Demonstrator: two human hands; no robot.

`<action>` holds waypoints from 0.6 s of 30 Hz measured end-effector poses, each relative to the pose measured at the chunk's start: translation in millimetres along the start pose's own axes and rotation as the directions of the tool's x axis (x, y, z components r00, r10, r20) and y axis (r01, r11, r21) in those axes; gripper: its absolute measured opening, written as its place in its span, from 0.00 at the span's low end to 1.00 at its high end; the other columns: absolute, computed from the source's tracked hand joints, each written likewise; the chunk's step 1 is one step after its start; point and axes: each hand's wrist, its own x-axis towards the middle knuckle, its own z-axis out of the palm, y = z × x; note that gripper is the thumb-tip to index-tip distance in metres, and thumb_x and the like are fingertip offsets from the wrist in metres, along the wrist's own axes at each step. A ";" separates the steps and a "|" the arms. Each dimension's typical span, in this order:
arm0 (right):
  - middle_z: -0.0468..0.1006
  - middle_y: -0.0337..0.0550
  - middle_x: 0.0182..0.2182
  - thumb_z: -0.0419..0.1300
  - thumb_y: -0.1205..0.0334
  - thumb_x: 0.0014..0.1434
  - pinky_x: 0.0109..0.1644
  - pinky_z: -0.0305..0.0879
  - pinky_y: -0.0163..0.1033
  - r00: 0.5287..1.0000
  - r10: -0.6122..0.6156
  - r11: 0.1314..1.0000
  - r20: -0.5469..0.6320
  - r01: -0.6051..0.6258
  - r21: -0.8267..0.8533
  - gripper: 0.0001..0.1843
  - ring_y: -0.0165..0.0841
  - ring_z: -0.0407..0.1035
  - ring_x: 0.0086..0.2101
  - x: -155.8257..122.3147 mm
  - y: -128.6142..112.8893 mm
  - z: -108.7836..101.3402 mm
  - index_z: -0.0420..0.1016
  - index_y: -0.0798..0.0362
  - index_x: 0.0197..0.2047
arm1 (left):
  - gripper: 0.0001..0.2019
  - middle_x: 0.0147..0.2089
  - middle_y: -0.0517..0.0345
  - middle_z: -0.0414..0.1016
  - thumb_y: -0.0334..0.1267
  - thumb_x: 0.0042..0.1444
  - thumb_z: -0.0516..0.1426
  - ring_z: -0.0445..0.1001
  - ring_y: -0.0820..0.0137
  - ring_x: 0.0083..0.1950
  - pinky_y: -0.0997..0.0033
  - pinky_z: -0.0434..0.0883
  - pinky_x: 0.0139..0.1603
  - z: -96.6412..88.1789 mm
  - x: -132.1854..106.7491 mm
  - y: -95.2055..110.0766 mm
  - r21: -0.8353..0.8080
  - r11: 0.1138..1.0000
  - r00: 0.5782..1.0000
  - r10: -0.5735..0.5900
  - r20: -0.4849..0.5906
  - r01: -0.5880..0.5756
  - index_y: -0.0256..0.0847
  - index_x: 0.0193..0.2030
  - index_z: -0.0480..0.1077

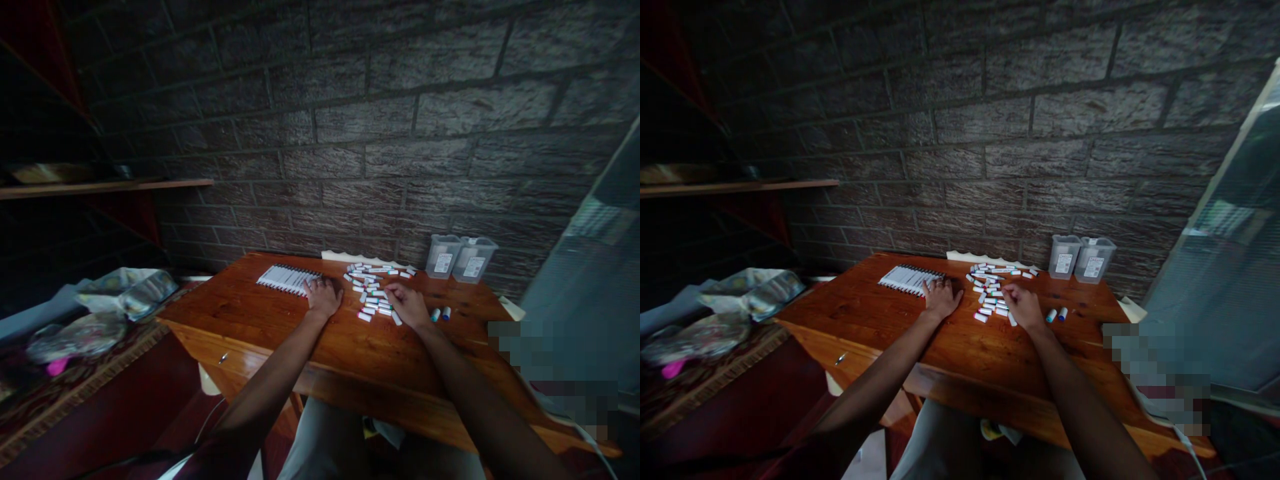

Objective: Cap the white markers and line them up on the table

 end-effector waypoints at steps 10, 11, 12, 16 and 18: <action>0.80 0.38 0.26 0.52 0.51 0.60 0.35 0.66 0.34 0.999 0.006 0.999 0.033 -0.005 -0.037 0.16 0.32 0.74 0.28 0.3 2.0 -1.3 0.77 0.50 0.38 | 0.36 0.68 0.31 0.55 0.57 0.62 0.43 0.53 0.48 0.69 0.53 0.53 0.66 9.1 3.9 -1.9 -0.075 0.993 0.994 0.093 0.060 -0.088 0.26 0.64 0.60; 0.80 0.38 0.27 0.52 0.51 0.60 0.36 0.67 0.34 1.000 0.013 0.999 0.028 -0.012 -0.038 0.16 0.32 0.75 0.29 0.1 3.1 -0.8 0.77 0.49 0.38 | 0.36 0.68 0.30 0.55 0.58 0.62 0.42 0.53 0.48 0.69 0.52 0.53 0.66 8.5 3.8 -1.6 -0.069 0.995 0.996 0.074 0.058 -0.070 0.26 0.63 0.60; 0.81 0.38 0.28 0.52 0.51 0.61 0.37 0.67 0.35 1.000 0.018 0.999 0.021 -0.017 -0.038 0.16 0.33 0.75 0.30 0.1 4.6 0.1 0.77 0.49 0.38 | 0.37 0.68 0.30 0.55 0.58 0.62 0.42 0.53 0.47 0.69 0.52 0.53 0.66 7.9 3.6 -1.3 -0.064 0.996 0.997 0.059 0.055 -0.056 0.25 0.63 0.60; 0.82 0.38 0.35 0.52 0.56 0.61 0.41 0.70 0.36 1.000 0.008 0.997 0.017 -0.006 -0.083 0.13 0.33 0.76 0.34 8.9 12.1 6.8 0.77 0.48 0.40 | 0.38 0.68 0.28 0.54 0.58 0.62 0.41 0.51 0.46 0.70 0.49 0.50 0.67 6.9 3.7 -0.2 -0.055 0.998 0.999 0.029 0.043 -0.027 0.24 0.63 0.60; 0.81 0.41 0.39 0.52 0.60 0.61 0.46 0.70 0.38 0.999 -0.036 0.984 0.034 0.041 -0.171 0.13 0.34 0.75 0.38 20.8 14.8 12.3 0.77 0.49 0.42 | 0.37 0.68 0.30 0.54 0.58 0.62 0.42 0.50 0.46 0.70 0.49 0.50 0.67 8.3 4.6 -0.2 -0.066 0.997 0.999 0.043 0.029 -0.041 0.24 0.64 0.60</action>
